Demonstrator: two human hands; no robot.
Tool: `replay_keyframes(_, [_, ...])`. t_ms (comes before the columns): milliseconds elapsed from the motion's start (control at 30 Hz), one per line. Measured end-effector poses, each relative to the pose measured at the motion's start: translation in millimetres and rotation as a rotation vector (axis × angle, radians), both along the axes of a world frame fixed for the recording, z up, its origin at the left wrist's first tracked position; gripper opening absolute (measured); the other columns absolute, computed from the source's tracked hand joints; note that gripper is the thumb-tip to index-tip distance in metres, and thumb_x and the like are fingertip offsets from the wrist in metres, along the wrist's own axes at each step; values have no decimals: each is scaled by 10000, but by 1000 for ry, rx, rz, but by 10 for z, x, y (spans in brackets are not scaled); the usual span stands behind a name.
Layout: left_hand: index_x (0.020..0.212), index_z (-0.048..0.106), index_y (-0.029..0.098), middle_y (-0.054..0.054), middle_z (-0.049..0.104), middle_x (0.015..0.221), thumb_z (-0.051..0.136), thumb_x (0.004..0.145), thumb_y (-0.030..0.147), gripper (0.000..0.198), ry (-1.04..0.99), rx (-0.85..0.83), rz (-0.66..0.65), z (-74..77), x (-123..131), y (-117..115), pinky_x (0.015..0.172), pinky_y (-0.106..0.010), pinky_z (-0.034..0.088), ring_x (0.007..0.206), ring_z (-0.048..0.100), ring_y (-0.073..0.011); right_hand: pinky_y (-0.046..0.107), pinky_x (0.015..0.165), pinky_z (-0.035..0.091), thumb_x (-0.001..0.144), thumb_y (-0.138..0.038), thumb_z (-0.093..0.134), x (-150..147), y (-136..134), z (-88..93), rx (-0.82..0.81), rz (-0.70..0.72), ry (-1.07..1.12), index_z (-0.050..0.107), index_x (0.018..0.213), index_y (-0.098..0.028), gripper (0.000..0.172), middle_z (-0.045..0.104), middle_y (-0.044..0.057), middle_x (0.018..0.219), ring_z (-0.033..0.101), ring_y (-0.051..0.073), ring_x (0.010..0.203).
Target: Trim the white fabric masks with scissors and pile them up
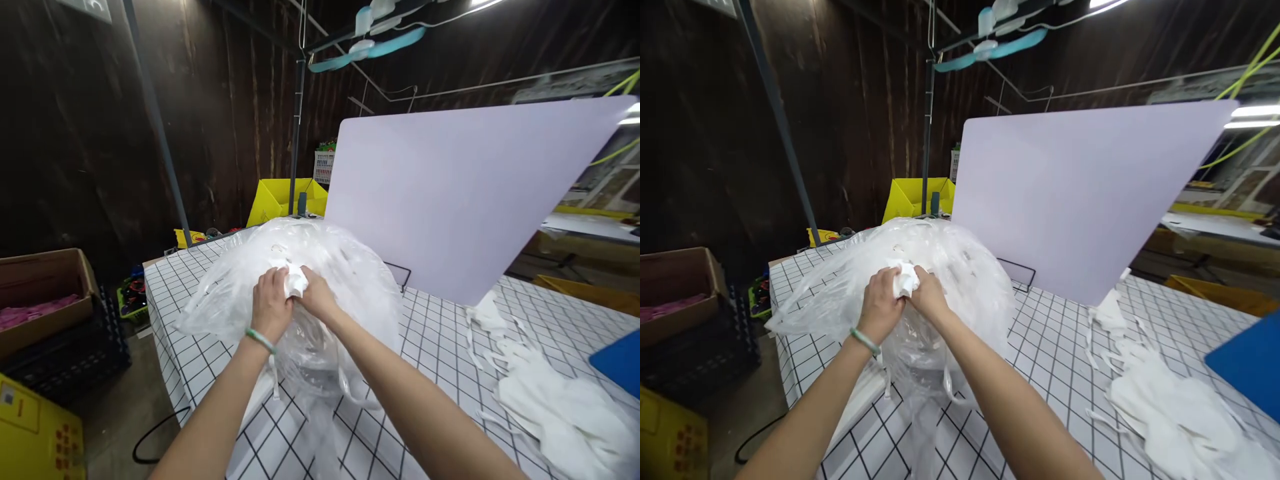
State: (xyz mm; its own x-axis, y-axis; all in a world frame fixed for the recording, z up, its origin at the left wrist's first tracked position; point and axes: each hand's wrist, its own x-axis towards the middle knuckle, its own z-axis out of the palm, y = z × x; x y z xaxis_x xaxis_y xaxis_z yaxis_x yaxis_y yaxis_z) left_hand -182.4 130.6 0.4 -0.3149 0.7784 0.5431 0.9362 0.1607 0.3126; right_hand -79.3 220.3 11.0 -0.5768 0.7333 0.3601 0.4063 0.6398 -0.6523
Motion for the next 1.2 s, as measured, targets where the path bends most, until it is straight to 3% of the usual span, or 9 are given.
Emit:
replay_keyframes(133, [1476,326,190,-187,418,1520,778,719,222,882,-66,335,-167,233,166,-233,1190,-577,319,1431,385,-402,296,799,531,824,-255,597,478,-286,472,11,40,253,579,1022,-202,205,688,17,968,651,196,918])
replay_keyframes(233, [1428,367,189,-148,513,1421,783,703,217,837,-186,478,-376,744,349,-275,1166,-511,416,1374,490,-360,355,864,536,776,-258,654,752,-443,1040,104,153,649,591,1092,-219,324,676,27,1041,653,229,1025])
replay_keyframes(333, [1388,438,211,-73,513,1396,736,765,321,699,-89,623,-396,1318,659,-403,1255,-475,269,1489,346,-329,355,859,551,834,-417,644,996,-559,1510,144,175,786,571,1117,-272,326,654,32,1110,617,276,1168])
replay_keyframes(433, [1422,455,238,-13,487,1389,604,868,507,633,29,682,-422,1572,1020,-632,1263,-497,162,1554,149,-346,351,834,555,952,-519,416,1235,-694,1531,124,78,729,578,1140,-307,327,650,25,1120,599,285,1241])
replay_keyframes(533, [1371,533,231,-58,519,1296,610,898,467,534,-5,579,-585,1208,1306,-823,1244,-501,264,1500,272,-356,361,796,567,959,-583,369,1466,-922,951,19,-90,665,599,1145,-284,420,671,55,1061,643,283,1164])
replay_keyframes(667, [1359,538,219,-126,530,1333,670,832,228,544,-139,44,-630,40,1291,-903,1122,-472,458,1307,504,-318,344,738,561,880,-516,517,1846,-1308,-228,-362,-272,376,612,1115,-226,385,697,80,1011,669,230,942])
replay_keyframes(767, [1276,610,227,-140,608,1311,675,717,88,579,-110,-284,-567,-648,971,-994,1063,-571,476,1242,557,-372,355,755,533,749,-404,665,2211,-1556,-790,-517,-405,112,627,989,-201,316,693,61,972,639,212,864])
replay_keyframes(1000, [1270,548,196,-177,521,1410,555,808,96,473,-97,-64,-467,-801,816,-1438,1122,-589,404,1364,448,-371,325,700,446,722,-343,694,2506,-1649,-866,-506,-516,38,634,887,-215,217,616,-12,751,558,181,739])
replay_keyframes(1200, [979,679,229,-112,683,1137,643,784,202,201,-186,-393,-955,-945,1314,-1560,1051,-492,487,1142,616,-313,300,618,464,730,-265,686,2406,-1514,-499,-561,-427,147,610,811,-197,130,630,-9,717,574,148,653])
